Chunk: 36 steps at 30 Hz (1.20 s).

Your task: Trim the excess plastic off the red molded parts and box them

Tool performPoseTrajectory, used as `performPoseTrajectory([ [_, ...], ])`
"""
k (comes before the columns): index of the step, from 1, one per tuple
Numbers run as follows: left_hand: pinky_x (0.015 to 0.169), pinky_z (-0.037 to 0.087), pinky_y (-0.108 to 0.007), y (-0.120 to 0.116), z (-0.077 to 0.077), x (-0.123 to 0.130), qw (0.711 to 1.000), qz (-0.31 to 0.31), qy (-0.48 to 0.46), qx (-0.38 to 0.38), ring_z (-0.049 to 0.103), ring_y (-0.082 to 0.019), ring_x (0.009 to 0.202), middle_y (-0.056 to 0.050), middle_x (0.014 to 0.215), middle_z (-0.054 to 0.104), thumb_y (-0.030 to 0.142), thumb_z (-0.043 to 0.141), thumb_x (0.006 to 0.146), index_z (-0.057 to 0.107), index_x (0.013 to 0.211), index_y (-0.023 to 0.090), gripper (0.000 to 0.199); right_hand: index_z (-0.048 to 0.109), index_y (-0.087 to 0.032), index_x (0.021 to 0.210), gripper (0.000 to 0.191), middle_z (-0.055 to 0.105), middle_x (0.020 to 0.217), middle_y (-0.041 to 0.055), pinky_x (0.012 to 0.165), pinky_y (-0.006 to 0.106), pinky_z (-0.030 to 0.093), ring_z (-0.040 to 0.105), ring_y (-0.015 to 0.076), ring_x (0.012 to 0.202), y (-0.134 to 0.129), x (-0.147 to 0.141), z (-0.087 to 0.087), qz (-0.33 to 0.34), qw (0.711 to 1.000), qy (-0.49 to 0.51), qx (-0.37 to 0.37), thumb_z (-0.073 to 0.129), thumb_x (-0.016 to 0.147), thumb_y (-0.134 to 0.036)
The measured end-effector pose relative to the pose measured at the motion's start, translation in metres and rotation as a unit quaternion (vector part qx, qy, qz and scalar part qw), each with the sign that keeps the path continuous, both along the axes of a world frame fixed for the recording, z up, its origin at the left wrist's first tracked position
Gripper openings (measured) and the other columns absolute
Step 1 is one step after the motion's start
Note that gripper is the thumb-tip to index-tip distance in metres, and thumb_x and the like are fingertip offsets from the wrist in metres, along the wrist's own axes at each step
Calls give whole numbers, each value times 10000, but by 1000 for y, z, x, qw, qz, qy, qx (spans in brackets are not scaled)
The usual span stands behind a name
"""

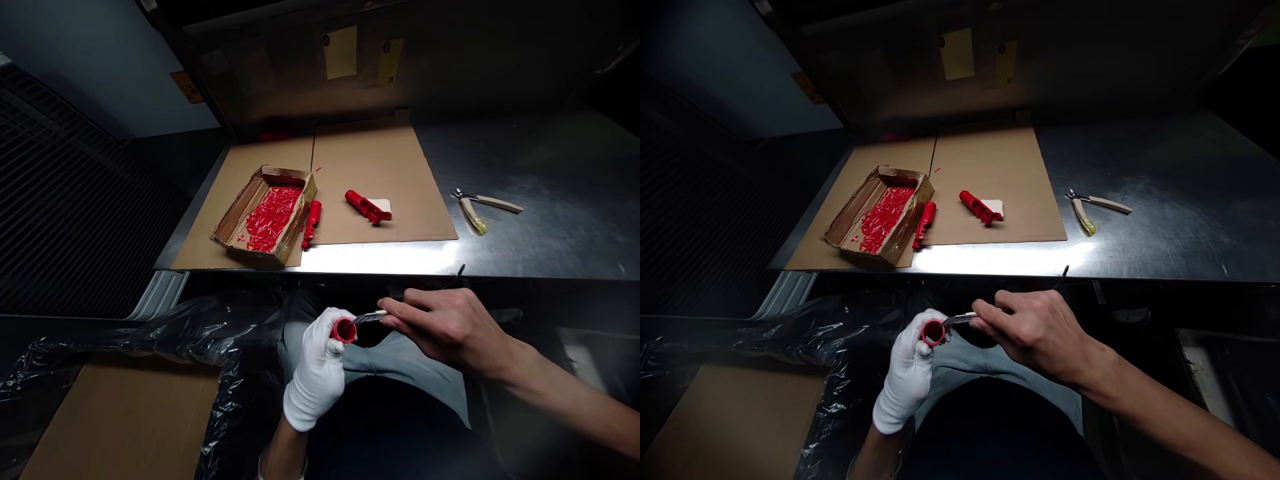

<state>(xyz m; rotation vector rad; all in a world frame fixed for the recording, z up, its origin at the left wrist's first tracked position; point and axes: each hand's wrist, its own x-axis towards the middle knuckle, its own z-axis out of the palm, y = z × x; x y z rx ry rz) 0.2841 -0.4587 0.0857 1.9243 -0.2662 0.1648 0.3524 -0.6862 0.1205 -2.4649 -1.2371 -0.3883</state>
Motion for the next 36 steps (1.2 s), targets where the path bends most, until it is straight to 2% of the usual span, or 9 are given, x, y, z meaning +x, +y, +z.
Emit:
performPoseTrajectory([
  [7, 726, 477, -347, 0, -5, 1, 999, 11, -17, 35, 584, -200, 787, -84, 901, 598, 512, 265, 1007, 586, 1084, 184, 466, 680, -229, 1100, 198, 586, 701, -19, 489, 291, 274, 498, 86, 557, -1, -4, -3, -11, 999, 40, 0, 544, 971, -294],
  [12, 764, 488, -354, -1, -5, 1, 998, 27, -23, 60, 602, -205, 829, -88, 960, 610, 296, 345, 990, 582, 1125, 191, 292, 674, -229, 1124, 212, 605, 721, -16, 500, 269, 299, 529, 85, 577, -1, -6, -7, -18, 998, 55, 8, 554, 963, -296],
  [16, 782, 492, -346, -2, -5, 2, 996, 44, -32, 69, 613, -199, 854, -89, 1020, 620, 179, 379, 935, 572, 1146, 197, 286, 666, -238, 1143, 223, 621, 743, -12, 506, 261, 297, 548, 84, 596, -1, -8, -10, -31, 997, 75, 12, 547, 963, -296],
  [24, 825, 504, -343, -6, -4, 4, 994, 72, -40, 74, 628, -196, 933, -89, 1075, 638, 121, 421, 913, 574, 1143, 187, 284, 668, -244, 1153, 241, 615, 720, -9, 521, 255, 306, 540, 92, 587, 1, -8, -13, -38, 995, 96, 3, 524, 977, -324],
  [27, 823, 511, -335, -6, -5, 4, 993, 87, -35, 77, 631, -190, 937, -80, 1072, 639, 115, 457, 905, 578, 1140, 191, 276, 679, -243, 1141, 247, 635, 740, 2, 541, 248, 339, 553, 96, 595, 1, -9, -11, -31, 989, 144, 22, 506, 984, -323],
  [29, 824, 519, -334, -6, -6, 4, 993, 93, -26, 74, 636, -189, 940, -76, 1075, 638, 129, 497, 900, 579, 1141, 195, 263, 696, -241, 1107, 259, 658, 765, 15, 575, 246, 373, 571, 105, 622, 0, -7, -9, -15, 976, 211, 50, 483, 990, -331],
  [31, 824, 527, -334, -5, -7, 3, 992, 101, -19, 70, 639, -191, 944, -74, 1079, 635, 165, 552, 895, 579, 1141, 200, 250, 715, -227, 1021, 271, 668, 772, 21, 599, 248, 393, 578, 115, 648, 0, -4, -6, -12, 949, 304, 83, 479, 988, -355],
  [34, 822, 534, -335, -6, -7, 4, 990, 115, -26, 78, 640, -195, 945, -71, 1074, 631, 223, 635, 876, 582, 1131, 205, 261, 669, -188, 790, 331, 604, 672, -4, 541, 237, 360, 511, 107, 595, 6, 0, -4, -58, 882, 447, 133, 537, 942, -451],
  [36, 810, 540, -331, -10, -6, 6, 989, 114, -39, 90, 639, -191, 935, -67, 1057, 629, 215, 653, 868, 577, 1113, 206, 257, 612, -174, 710, 394, 543, 628, -20, 509, 227, 325, 449, 98, 574, 17, 1, -5, -89, 834, 516, 174, 582, 892, -522],
])
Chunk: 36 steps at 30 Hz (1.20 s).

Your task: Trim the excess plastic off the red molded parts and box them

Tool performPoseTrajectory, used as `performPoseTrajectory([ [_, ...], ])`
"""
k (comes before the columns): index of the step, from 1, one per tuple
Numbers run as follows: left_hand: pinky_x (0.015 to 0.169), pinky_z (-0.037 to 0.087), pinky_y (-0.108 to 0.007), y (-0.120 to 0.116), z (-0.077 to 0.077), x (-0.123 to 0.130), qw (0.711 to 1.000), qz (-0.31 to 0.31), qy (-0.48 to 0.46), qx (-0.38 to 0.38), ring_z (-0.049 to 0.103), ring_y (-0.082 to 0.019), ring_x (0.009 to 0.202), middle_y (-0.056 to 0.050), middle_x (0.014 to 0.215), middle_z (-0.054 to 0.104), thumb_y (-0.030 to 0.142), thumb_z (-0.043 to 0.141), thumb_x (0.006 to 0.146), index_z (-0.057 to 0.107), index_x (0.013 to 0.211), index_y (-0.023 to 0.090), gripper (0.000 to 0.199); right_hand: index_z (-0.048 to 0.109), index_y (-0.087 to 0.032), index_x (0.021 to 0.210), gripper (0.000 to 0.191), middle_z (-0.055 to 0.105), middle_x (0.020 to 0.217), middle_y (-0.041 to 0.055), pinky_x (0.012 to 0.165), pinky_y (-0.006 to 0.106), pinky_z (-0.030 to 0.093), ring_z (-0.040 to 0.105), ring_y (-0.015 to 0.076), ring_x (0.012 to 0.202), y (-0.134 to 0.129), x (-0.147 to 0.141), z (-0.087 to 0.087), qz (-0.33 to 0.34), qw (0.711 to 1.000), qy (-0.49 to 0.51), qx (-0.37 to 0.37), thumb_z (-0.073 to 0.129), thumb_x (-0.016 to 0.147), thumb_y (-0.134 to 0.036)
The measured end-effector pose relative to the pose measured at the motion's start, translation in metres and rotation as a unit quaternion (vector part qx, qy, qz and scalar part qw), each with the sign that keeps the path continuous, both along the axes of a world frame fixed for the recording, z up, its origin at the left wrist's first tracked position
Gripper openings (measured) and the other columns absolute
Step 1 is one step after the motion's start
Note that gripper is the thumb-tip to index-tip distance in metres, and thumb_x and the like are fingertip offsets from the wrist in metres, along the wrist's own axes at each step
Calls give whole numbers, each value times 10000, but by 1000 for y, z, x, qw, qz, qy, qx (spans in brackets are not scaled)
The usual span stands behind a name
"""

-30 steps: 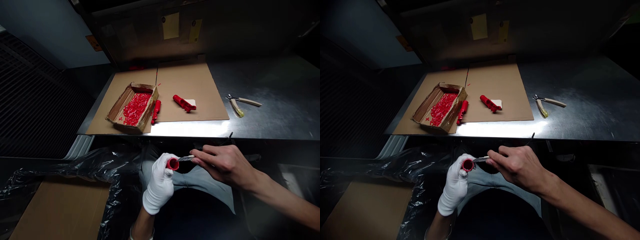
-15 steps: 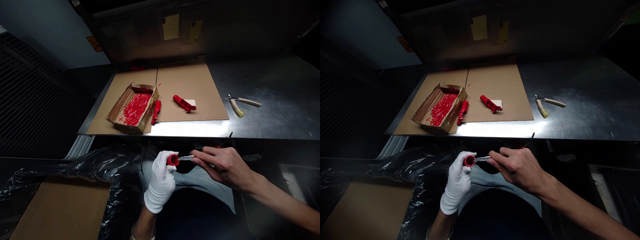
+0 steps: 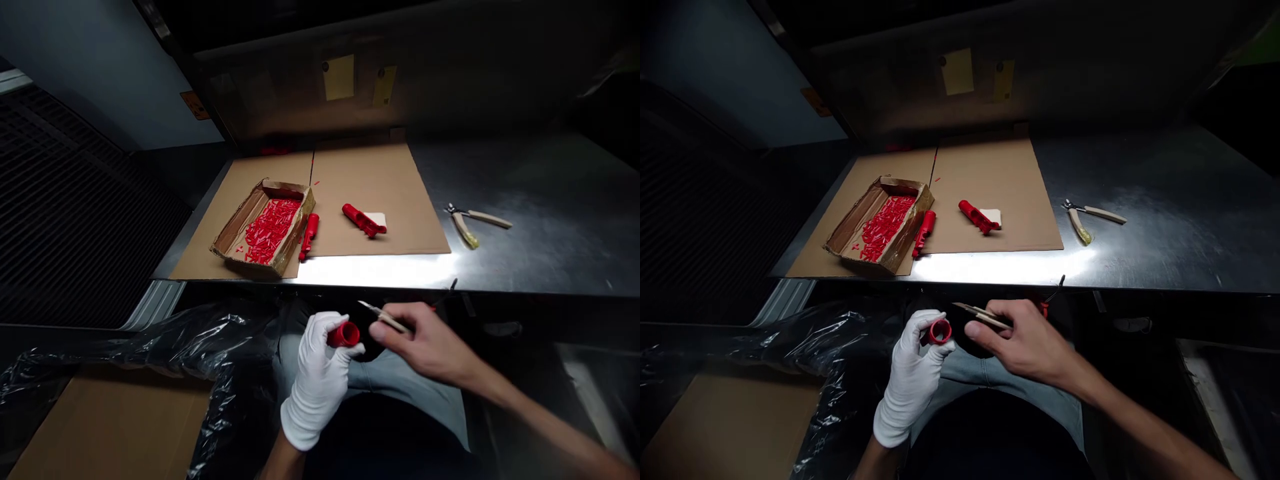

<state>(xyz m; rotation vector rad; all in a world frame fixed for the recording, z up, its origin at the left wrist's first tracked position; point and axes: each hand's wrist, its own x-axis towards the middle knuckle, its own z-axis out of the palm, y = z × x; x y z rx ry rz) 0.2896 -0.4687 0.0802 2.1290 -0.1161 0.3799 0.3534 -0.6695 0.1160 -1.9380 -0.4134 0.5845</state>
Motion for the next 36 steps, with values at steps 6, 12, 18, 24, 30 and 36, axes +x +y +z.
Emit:
performPoseTrajectory([
  [6, 768, 548, -387, -17, 11, 9, 974, -14, -131, 185, 642, -225, 866, -87, 970, 653, 139, 559, 872, 563, 1052, 188, 187, 545, -155, 664, 414, 453, 632, -30, 565, 232, 313, 370, 96, 622, 18, 2, -13, 36, 985, 123, 113, 588, 875, -509],
  [12, 724, 512, -401, -29, 21, 60, 925, 46, -150, 346, 654, -273, 820, -107, 920, 689, 234, 604, 901, 594, 1070, 158, 186, 370, -197, 588, 506, 289, 583, -43, 516, 255, 224, 255, 94, 562, -24, 6, -27, -156, 985, 21, 68, 555, 878, -568],
  [18, 714, 505, -343, -35, 41, 183, 940, 111, 78, 312, 698, -272, 861, -152, 982, 706, 446, 453, 982, 584, 1135, 138, 368, 471, -190, 573, 560, 327, 563, -26, 496, 259, 247, 280, 108, 543, -44, -9, -37, -193, 979, 7, 66, 517, 854, -671],
  [24, 803, 513, -383, -36, 41, 237, 906, 133, 171, 363, 700, -313, 954, -205, 977, 712, 357, 457, 985, 599, 1110, 96, 323, 500, -180, 587, 562, 279, 541, -47, 468, 244, 208, 258, 85, 504, -55, -30, -66, -228, 969, 66, 63, 532, 845, -679],
  [30, 838, 520, -415, -35, 51, 237, 904, 157, 183, 352, 701, -332, 983, -239, 1004, 709, 307, 440, 986, 596, 1128, 80, 309, 485, -177, 609, 533, 242, 579, -58, 476, 252, 139, 194, 72, 521, -53, -45, -71, -253, 956, 106, 101, 561, 849, -647],
  [36, 865, 502, -333, -81, 74, 251, 930, 147, 126, 311, 693, -259, 1018, -194, 1096, 688, 337, 332, 1027, 495, 1242, 115, 349, 489, -185, 631, 529, 243, 578, -59, 452, 249, 134, 177, 72, 506, -56, -45, -78, -232, 958, 132, 101, 549, 845, -664],
])
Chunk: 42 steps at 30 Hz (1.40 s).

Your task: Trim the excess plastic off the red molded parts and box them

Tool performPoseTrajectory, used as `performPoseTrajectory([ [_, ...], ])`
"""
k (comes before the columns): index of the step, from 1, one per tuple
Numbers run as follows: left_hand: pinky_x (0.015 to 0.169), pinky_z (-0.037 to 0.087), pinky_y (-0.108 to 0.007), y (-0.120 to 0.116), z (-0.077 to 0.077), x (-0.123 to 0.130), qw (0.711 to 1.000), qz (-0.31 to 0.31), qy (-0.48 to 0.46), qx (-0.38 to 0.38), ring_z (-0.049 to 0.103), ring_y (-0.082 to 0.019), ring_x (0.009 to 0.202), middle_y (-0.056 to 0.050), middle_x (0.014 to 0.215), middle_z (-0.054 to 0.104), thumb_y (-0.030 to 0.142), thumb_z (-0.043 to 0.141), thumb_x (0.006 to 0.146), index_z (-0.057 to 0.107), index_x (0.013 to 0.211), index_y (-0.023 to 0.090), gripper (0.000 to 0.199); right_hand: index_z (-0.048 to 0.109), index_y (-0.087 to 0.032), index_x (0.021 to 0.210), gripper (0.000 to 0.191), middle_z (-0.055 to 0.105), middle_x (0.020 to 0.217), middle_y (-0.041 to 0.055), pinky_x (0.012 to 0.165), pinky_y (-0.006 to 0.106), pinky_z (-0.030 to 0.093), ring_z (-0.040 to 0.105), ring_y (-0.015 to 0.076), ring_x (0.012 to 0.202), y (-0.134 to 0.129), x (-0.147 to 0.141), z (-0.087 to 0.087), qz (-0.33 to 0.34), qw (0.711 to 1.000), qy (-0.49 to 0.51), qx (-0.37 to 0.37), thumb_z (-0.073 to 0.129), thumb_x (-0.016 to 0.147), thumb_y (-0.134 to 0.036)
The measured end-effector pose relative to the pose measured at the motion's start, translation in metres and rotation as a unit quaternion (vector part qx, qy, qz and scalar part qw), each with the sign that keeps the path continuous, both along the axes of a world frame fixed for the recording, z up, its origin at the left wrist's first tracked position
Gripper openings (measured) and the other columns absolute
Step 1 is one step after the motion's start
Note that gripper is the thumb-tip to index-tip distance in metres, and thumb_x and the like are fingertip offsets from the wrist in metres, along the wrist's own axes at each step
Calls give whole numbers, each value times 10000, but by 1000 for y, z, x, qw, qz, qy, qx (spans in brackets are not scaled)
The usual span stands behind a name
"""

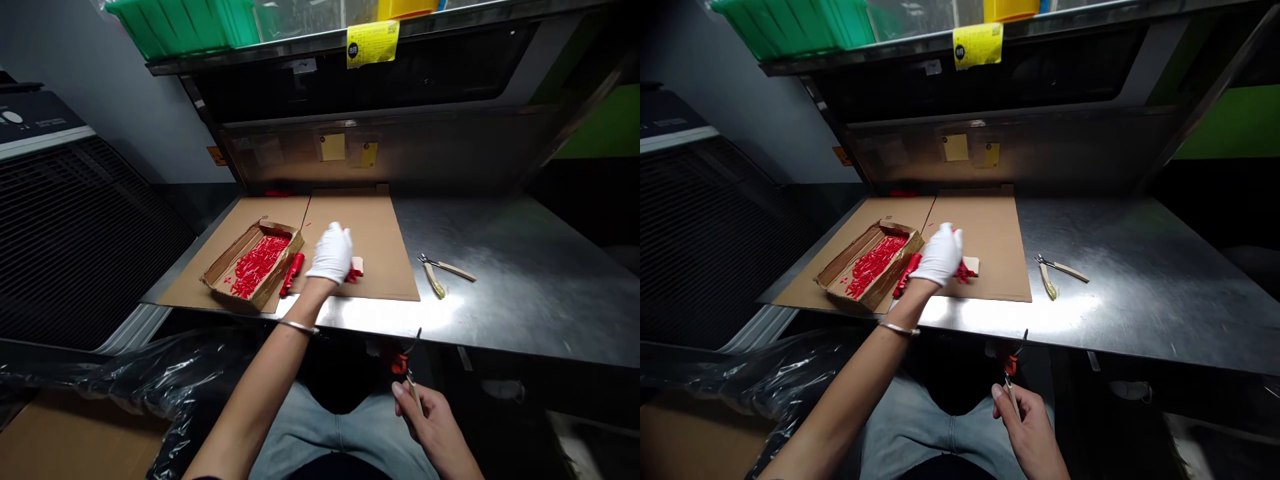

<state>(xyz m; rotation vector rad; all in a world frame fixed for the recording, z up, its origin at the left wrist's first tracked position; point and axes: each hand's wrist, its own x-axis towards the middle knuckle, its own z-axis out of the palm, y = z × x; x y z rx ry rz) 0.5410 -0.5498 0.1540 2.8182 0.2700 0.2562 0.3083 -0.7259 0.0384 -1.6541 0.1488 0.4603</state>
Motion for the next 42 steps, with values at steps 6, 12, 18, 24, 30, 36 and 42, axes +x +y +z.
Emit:
performPoseTrajectory([
  [6, 788, 473, -338, -74, -12, 21, 994, -91, 32, -54, 703, -256, 932, -177, 901, 688, 191, 422, 999, 574, 1027, 33, 221, 514, -177, 638, 537, 278, 575, -49, 454, 242, 185, 236, 78, 507, -1, -4, -12, 40, 999, -27, -18, 528, 857, -667],
  [12, 965, 438, -430, -38, -19, 13, 998, -49, 9, -47, 525, -340, 1248, -255, 1253, 575, 234, 498, 961, 558, 1143, 58, 260, 518, -180, 624, 534, 253, 553, -59, 425, 243, 152, 190, 66, 478, -12, -11, -22, -2, 1000, 6, 16, 577, 820, -674],
  [18, 935, 471, -469, 10, -28, 7, 989, 75, 86, -95, 590, -400, 1172, -335, 1236, 565, 348, 631, 859, 521, 1217, 25, 495, 498, -180, 624, 533, 239, 553, -67, 457, 244, 146, 188, 66, 499, -3, -5, -14, -13, 999, 16, 37, 589, 820, -667],
  [24, 866, 475, -339, 33, -20, -18, 979, 34, 86, -180, 667, -281, 1026, -241, 1100, 675, 349, 538, 914, 549, 1154, 55, 379, 504, -180, 648, 508, 268, 575, -59, 444, 227, 178, 212, 71, 513, 6, -3, -2, 26, 999, -26, -11, 537, 876, -632],
  [30, 862, 490, -286, 48, -27, -142, 915, -132, 13, -381, 635, -173, 939, -50, 1022, 678, 460, 529, 933, 579, 1111, 189, 328, 650, -196, 965, 342, 600, 767, 7, 651, 210, 466, 556, 127, 699, -10, 4, 10, 32, 983, -157, -86, 499, 949, -502],
  [36, 877, 500, -315, 55, -63, -237, 846, -140, 39, -514, 619, -147, 918, -29, 1020, 642, 311, 598, 927, 519, 1143, 229, 245, 679, -236, 1115, 215, 714, 1031, 45, 816, 245, 520, 670, 171, 942, -3, 20, 45, 93, 913, -350, -188, 545, 956, -294],
  [42, 915, 489, -330, 64, -76, -255, 855, -147, 24, -496, 632, -163, 987, -48, 1123, 616, 317, 591, 939, 530, 1211, 260, 285, 647, -199, 1216, 299, 696, 880, 32, 603, 216, 471, 631, 105, 677, 18, 29, 64, 164, 824, -483, -246, 603, 921, -182],
])
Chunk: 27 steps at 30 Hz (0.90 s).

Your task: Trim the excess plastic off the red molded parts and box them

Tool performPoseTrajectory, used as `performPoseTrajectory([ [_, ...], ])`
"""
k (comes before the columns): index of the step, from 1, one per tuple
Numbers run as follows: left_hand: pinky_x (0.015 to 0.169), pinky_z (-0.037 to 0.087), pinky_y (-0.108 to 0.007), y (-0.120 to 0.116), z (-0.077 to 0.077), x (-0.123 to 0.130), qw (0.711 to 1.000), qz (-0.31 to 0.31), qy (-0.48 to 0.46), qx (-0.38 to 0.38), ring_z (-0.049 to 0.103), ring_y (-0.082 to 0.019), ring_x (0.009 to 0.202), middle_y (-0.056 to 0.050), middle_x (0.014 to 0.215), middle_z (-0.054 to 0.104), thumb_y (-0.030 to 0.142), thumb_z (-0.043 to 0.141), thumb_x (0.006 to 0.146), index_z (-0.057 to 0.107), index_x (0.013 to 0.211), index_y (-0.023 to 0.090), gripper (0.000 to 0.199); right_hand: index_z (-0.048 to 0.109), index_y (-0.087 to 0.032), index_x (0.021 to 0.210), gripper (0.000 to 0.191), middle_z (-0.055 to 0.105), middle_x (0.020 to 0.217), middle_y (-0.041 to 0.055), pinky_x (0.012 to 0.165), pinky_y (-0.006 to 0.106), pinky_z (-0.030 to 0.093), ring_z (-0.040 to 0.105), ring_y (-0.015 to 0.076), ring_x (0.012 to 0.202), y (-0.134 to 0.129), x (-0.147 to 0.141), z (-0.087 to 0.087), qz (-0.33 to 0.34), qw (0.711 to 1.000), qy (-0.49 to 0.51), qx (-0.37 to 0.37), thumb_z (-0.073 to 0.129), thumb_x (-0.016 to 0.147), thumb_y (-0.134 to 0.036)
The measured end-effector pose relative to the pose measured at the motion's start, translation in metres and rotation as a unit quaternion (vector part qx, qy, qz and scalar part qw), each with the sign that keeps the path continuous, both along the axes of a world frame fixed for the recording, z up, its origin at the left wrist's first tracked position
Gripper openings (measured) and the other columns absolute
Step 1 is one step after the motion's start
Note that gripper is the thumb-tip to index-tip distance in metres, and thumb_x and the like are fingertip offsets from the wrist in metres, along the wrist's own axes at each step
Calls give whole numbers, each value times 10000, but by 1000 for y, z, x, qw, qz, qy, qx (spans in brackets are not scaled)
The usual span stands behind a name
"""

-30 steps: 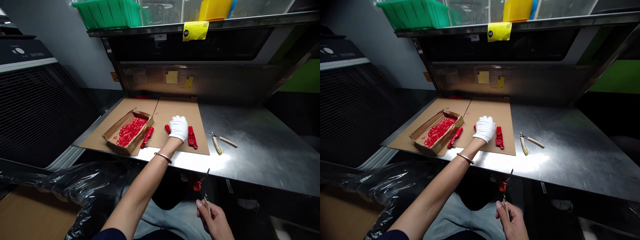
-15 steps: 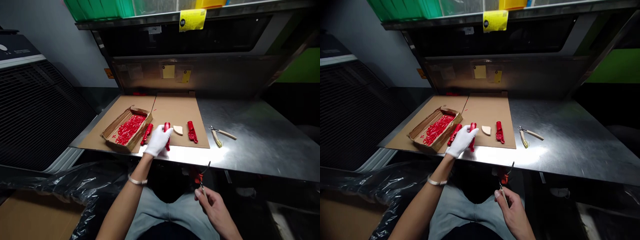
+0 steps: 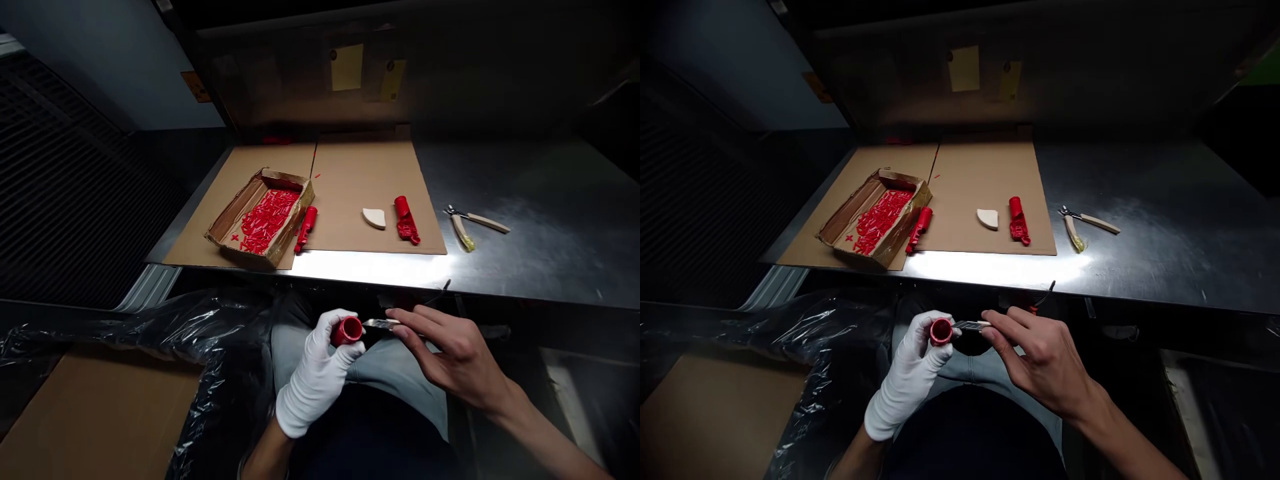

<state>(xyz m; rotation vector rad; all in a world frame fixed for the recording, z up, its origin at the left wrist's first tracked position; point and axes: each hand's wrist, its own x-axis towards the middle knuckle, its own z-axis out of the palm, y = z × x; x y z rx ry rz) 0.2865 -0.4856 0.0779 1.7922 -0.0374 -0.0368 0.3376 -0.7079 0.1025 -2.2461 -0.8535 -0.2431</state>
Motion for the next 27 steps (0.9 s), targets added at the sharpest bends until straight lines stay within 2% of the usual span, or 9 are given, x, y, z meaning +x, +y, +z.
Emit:
performPoseTrajectory([
  [4, 880, 502, -324, 5, 0, -3, 1000, -3, -11, 1, 639, -164, 951, -47, 1099, 616, 315, 574, 948, 546, 1206, 263, 264, 631, -211, 1253, 341, 660, 819, 14, 553, 219, 414, 576, 86, 609, 3, 0, 4, -2, 998, -44, -54, 623, 913, -189],
  [11, 780, 507, -299, 7, 0, -2, 1000, -8, -27, 11, 624, -151, 841, -39, 1002, 627, 313, 581, 942, 576, 1169, 241, 238, 635, -222, 1270, 342, 646, 766, 6, 508, 230, 357, 541, 80, 567, 0, -1, 6, -6, 992, -71, -104, 603, 930, -240],
  [27, 834, 505, -288, 1, -1, 3, 993, 44, -77, 80, 644, -153, 932, -22, 1059, 671, 236, 655, 887, 598, 1124, 244, 244, 656, -230, 1226, 295, 670, 787, 4, 522, 221, 381, 589, 78, 579, 1, -4, 1, -12, 995, -25, -95, 586, 939, -243],
])
